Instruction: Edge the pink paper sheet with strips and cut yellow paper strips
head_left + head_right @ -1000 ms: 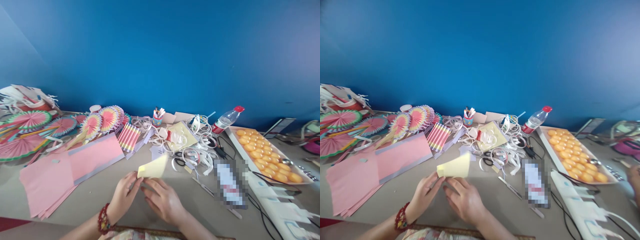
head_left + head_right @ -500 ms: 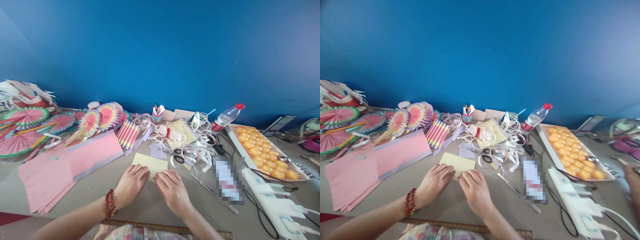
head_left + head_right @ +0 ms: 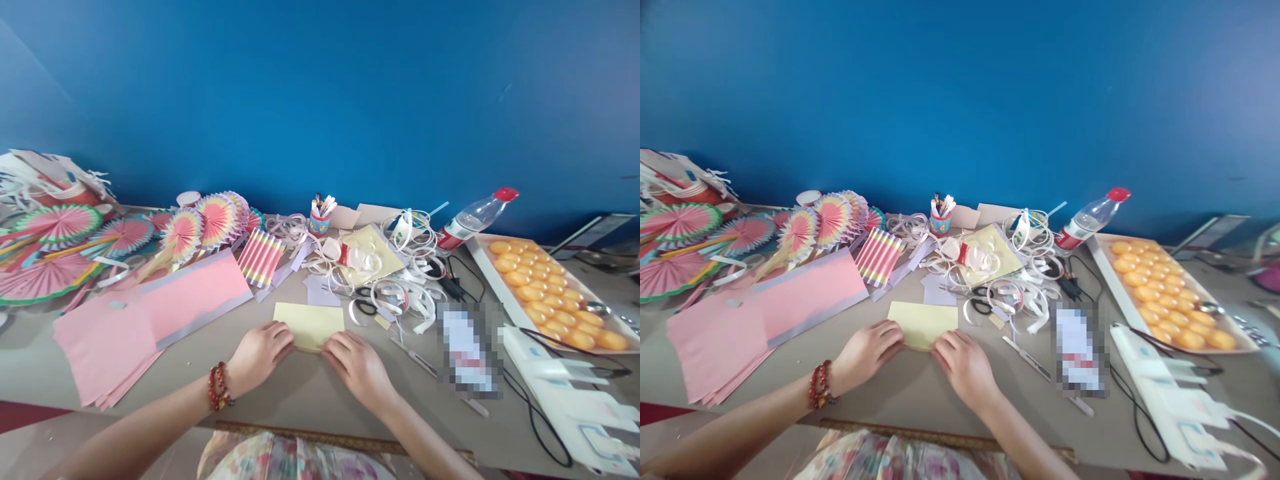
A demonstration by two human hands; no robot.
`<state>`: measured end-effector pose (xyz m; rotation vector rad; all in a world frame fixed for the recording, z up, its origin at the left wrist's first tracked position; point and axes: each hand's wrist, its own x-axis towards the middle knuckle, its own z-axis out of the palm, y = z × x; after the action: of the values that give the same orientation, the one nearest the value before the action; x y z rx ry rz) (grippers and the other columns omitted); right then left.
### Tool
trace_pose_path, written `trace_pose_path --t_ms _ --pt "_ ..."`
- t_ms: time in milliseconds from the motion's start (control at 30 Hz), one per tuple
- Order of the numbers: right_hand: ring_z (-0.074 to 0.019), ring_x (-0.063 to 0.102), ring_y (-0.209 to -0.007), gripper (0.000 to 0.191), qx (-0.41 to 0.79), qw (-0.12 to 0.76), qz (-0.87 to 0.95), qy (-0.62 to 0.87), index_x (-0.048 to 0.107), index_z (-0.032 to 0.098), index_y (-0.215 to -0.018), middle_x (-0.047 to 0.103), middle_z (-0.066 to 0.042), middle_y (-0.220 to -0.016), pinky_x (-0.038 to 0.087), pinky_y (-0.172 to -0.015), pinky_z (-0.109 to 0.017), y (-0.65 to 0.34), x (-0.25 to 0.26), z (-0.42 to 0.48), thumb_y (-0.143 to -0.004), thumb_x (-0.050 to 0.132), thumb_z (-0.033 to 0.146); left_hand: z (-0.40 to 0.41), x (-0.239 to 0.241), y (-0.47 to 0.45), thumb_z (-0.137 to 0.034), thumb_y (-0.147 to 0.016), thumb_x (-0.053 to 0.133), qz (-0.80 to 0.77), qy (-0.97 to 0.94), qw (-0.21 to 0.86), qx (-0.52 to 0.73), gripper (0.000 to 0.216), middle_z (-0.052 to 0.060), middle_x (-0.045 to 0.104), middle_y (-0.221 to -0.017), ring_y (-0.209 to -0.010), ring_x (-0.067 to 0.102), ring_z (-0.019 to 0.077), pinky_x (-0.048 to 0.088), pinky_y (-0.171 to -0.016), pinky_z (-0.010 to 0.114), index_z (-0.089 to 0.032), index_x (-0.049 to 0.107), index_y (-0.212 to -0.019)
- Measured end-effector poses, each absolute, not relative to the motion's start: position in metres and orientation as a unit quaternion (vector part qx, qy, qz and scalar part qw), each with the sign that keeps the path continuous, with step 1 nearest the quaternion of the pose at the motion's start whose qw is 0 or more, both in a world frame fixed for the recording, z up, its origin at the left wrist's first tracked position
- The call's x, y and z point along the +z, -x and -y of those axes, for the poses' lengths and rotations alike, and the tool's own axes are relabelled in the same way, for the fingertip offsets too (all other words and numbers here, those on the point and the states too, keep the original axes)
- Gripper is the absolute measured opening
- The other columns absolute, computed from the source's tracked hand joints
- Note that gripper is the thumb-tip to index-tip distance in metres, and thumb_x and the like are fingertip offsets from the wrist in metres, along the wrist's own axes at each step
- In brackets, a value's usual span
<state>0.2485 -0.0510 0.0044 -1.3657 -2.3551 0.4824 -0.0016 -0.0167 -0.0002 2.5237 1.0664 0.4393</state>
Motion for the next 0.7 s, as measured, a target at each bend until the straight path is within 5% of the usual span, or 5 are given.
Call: trace_pose_path --t_ms 700 --pt "-0.0155 0.062 -0.078 0.011 0.211 0.191 0.8 0.528 0.057 0.023 -0.08 0.066 0.0 -0.083 0.042 -0.067 -0.025 -0.246 0.0 0.028 -0.089 0.057 0.019 -0.016 0.008 0.026 -0.028 -0.096 0.056 -0.38 -0.868 0.288 0.14 0.019 0.0 0.065 -0.078 -0.075 0.06 0.0153 0.04 -0.074 0.027 -0.019 0.062 -0.081"
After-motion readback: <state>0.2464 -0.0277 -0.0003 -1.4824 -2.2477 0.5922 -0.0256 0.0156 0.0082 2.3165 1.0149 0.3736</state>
